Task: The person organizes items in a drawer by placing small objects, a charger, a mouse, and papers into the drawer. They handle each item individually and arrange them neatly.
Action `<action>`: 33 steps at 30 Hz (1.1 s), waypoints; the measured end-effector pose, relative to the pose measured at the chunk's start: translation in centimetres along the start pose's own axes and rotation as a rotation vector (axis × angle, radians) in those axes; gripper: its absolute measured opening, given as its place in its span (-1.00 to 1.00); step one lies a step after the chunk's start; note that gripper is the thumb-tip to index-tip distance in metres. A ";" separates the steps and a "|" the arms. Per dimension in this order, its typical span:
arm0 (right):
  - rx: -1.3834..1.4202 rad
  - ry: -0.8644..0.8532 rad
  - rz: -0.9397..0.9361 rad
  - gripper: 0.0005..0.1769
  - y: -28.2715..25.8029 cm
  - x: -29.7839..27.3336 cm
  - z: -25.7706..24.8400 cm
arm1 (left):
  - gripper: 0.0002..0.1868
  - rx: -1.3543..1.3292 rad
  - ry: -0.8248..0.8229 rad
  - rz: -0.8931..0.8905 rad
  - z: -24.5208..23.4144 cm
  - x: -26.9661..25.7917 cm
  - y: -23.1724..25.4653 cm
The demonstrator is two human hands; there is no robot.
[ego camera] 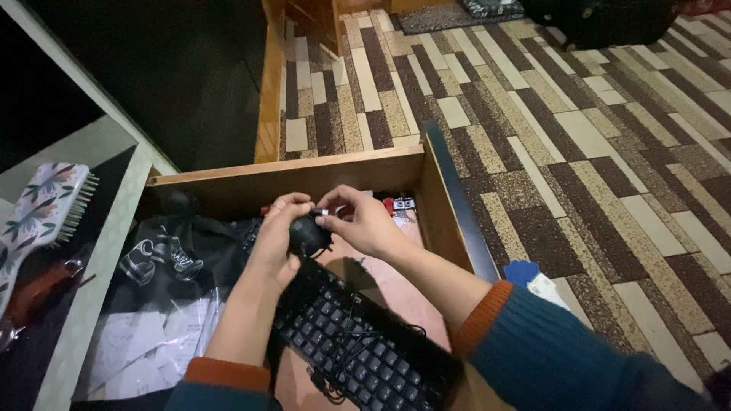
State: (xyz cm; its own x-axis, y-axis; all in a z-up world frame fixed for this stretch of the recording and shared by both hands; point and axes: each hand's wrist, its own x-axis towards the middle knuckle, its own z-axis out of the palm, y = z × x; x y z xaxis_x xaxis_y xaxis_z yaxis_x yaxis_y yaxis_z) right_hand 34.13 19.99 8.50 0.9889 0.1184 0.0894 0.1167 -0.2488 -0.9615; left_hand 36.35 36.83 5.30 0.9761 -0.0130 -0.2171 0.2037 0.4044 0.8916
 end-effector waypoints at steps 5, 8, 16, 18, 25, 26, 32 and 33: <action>0.066 -0.108 0.037 -0.39 -3.1 -1.7 -0.3 | -0.69 -0.008 -0.001 -0.043 -1.0 0.7 1.5; 0.029 -0.228 0.006 -0.15 -4.4 -2.7 -0.1 | -0.60 -0.008 -0.006 -0.126 -0.8 -0.1 2.2; -0.025 -0.241 0.040 -0.14 -5.2 -3.0 1.0 | -0.54 0.039 -0.043 -0.206 -1.3 -1.1 4.5; -0.146 -0.290 0.017 -0.14 -4.4 -2.8 1.3 | -0.54 0.270 0.053 -0.067 -2.0 -1.3 5.3; -0.406 -0.727 -0.119 -0.12 -4.9 -6.8 4.4 | -0.55 0.071 0.155 0.020 -4.8 -3.5 9.9; -0.486 -0.819 -0.249 -0.13 -4.5 -7.4 5.2 | -0.67 0.034 0.225 0.016 -4.4 -3.9 10.5; -0.726 -0.899 -0.495 -0.14 -2.6 -10.9 9.1 | -0.72 -0.018 0.320 0.027 -3.6 -5.1 11.4; -0.784 -0.886 -0.543 -0.25 -2.3 -11.1 9.6 | -0.71 -0.036 0.311 0.024 -3.7 -4.9 11.3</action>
State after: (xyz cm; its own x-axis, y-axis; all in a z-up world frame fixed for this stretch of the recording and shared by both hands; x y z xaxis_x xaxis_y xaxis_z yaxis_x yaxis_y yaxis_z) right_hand 21.98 28.49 7.22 0.4372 0.8963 -0.0739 0.8002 -0.4252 -0.4229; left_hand 33.56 44.88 14.98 0.9094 0.2751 -0.3119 0.1721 0.4337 0.8844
